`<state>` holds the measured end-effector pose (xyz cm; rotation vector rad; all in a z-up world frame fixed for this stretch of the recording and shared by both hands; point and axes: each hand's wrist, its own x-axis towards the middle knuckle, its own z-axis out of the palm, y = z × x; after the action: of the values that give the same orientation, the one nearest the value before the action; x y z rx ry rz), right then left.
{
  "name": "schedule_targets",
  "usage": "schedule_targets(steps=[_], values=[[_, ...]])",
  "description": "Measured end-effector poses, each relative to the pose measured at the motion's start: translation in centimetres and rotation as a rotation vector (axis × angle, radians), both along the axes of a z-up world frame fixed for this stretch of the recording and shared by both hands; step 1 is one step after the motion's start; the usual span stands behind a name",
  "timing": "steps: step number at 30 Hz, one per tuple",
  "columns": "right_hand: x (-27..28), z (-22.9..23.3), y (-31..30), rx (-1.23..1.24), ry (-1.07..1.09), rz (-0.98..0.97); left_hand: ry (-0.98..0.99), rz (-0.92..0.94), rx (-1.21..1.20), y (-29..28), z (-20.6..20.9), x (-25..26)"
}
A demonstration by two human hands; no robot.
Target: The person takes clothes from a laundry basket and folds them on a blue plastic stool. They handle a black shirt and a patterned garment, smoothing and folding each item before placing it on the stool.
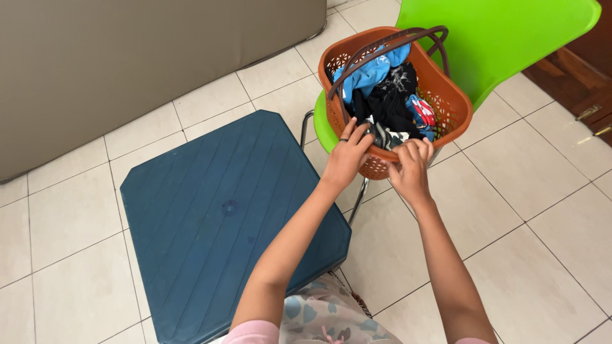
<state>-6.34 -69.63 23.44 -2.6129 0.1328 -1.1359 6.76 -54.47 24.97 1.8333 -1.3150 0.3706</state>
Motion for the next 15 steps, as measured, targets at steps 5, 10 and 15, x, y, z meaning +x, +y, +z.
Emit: schedule_targets(steps=[5, 10, 15], values=[[-0.9, -0.1, 1.1, 0.012, 0.015, 0.013, 0.021, 0.017, 0.04, 1.7, 1.5, -1.3], [-1.4, 0.2, 1.2, 0.008, 0.009, 0.021, 0.076, 0.009, 0.005, 2.3, 1.9, -2.0], [-1.5, 0.3, 0.9, 0.005, -0.01, 0.041, 0.354, 0.054, -0.305, 1.4, -4.4, -2.2]])
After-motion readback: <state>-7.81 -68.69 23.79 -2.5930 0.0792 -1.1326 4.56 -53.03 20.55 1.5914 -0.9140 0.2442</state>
